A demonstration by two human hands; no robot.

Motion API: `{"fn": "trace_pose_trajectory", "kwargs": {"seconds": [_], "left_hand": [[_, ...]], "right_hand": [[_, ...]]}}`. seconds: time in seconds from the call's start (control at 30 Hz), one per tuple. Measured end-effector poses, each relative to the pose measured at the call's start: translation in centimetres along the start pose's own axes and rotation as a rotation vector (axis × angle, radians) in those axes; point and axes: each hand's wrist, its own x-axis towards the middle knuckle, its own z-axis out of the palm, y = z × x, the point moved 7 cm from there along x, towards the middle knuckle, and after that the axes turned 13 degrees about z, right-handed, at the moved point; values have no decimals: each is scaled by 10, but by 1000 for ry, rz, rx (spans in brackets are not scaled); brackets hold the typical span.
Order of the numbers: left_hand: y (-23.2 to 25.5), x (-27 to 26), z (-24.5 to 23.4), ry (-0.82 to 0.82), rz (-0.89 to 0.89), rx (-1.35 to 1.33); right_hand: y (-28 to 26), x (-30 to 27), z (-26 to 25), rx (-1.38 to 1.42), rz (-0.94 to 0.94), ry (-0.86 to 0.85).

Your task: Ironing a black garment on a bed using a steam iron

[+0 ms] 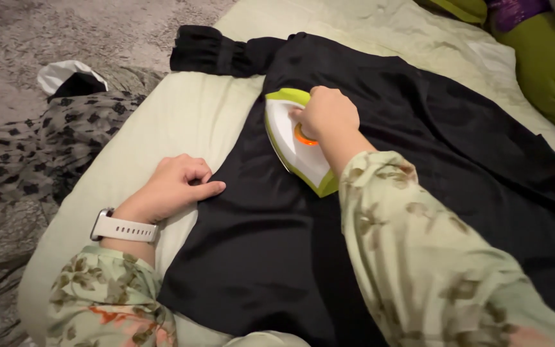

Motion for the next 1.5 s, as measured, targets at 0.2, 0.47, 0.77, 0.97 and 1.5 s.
{"fn": "trace_pose_trajectory", "kwargs": {"seconds": [0.2, 0.47, 0.77, 0.97, 1.5], "left_hand": [[-16, -2, -1, 82, -66, -163], [-13, -9, -11, 288, -125, -198], [-8, -6, -10, 318, -189, -249], [26, -5, -19, 179, -242, -70], [20, -2, 8, -77, 20, 225]], "right_hand": [[-6, -83, -35, -38, -152, -146], [-21, -54, -23, -55, -114, -67], [-16, -14, -12, 26, -81, -23], [10, -107, -41, -73, -188, -182], [143, -147, -33, -314, 51, -136]]}}
